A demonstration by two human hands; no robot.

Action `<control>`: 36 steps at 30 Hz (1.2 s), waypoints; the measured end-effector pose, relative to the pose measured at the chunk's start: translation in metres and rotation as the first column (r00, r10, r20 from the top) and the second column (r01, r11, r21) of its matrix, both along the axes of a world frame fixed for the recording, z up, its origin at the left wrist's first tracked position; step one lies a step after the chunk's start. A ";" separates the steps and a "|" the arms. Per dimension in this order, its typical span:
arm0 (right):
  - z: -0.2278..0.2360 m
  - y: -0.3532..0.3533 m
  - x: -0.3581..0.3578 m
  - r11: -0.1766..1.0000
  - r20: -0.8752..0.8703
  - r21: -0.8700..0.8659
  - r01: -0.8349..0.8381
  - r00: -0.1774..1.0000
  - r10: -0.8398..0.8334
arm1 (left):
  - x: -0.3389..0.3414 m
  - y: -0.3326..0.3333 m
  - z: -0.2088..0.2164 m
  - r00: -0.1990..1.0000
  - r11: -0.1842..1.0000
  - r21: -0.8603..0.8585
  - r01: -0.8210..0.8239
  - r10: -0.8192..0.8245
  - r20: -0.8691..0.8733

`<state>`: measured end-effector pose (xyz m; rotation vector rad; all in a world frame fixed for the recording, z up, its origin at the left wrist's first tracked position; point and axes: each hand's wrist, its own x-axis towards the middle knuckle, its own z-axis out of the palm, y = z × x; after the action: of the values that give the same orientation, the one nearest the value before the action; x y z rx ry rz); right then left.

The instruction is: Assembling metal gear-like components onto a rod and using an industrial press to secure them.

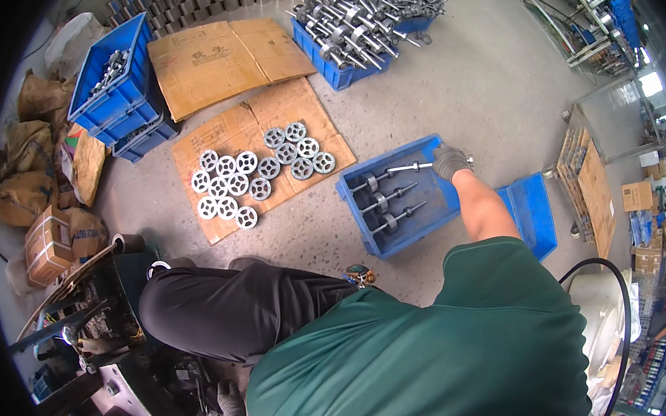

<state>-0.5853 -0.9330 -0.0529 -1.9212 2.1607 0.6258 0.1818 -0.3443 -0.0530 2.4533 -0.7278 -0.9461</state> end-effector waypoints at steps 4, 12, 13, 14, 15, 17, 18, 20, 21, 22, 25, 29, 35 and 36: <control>-0.002 -0.014 -0.003 0.985 0.113 0.061 -0.163 0.981 0.155 | 0.001 -0.003 -0.007 0.996 0.998 -0.026 0.058 -0.056 0.074; -0.053 0.027 0.053 0.881 0.309 0.316 -0.353 0.916 0.256 | 0.001 0.002 0.001 0.996 0.996 0.045 0.083 -0.082 -0.018; -0.052 0.026 0.052 0.899 0.324 0.287 -0.330 0.917 0.233 | 0.005 0.003 0.001 0.994 0.994 0.001 0.109 -0.109 0.006; -0.048 0.021 0.047 0.902 0.267 0.326 -0.284 0.943 0.200 | 0.006 0.006 0.000 0.995 0.996 -0.005 0.094 -0.094 0.031; -0.043 0.014 0.040 0.900 0.187 0.368 -0.235 0.967 0.176 | 0.006 0.009 -0.002 0.997 0.998 0.020 0.057 -0.058 0.050; -0.041 0.011 0.027 0.971 0.213 0.178 -0.158 0.970 0.119 | 0.011 0.010 -0.008 0.994 0.995 0.014 0.101 -0.102 0.042; -0.043 0.009 0.020 0.996 0.206 -0.066 -0.056 0.976 0.069 | 0.013 0.011 -0.012 0.994 0.995 0.027 0.099 -0.100 0.043; -0.062 0.008 0.010 0.951 0.203 -0.307 0.045 0.979 0.019 | 0.014 0.011 -0.021 0.994 0.994 0.039 0.098 -0.099 0.039; -0.080 0.013 0.009 0.927 0.271 -0.297 0.228 0.951 -0.147 | 0.015 0.012 -0.023 0.995 0.995 0.023 0.096 -0.096 -0.001; -0.098 0.017 0.005 0.871 0.348 -0.328 0.365 0.904 -0.247 | 0.015 0.012 -0.026 0.995 0.996 0.003 0.092 -0.092 -0.040; -0.188 0.032 0.021 0.722 0.676 -0.094 0.685 0.577 -0.459 | 0.017 0.009 -0.028 0.995 0.996 0.008 0.091 -0.091 -0.036; -0.246 0.052 0.058 0.651 0.785 0.055 0.757 0.370 -0.497 | 0.012 0.008 -0.013 0.997 0.998 -0.003 0.070 -0.070 -0.027; -0.207 0.036 0.129 0.340 0.849 0.383 0.859 -0.182 -0.495 | -0.001 -0.009 0.000 0.986 0.989 0.037 0.141 -0.144 0.089; -0.203 0.038 0.140 0.392 0.887 0.268 0.880 -0.067 -0.457 | -0.003 -0.012 0.003 0.988 0.988 0.036 0.151 -0.152 0.033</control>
<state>-0.4449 -0.8949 -0.2559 -0.4451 2.0125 -0.9897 0.1793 -0.3560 -0.0499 2.4776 -0.9291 -0.9784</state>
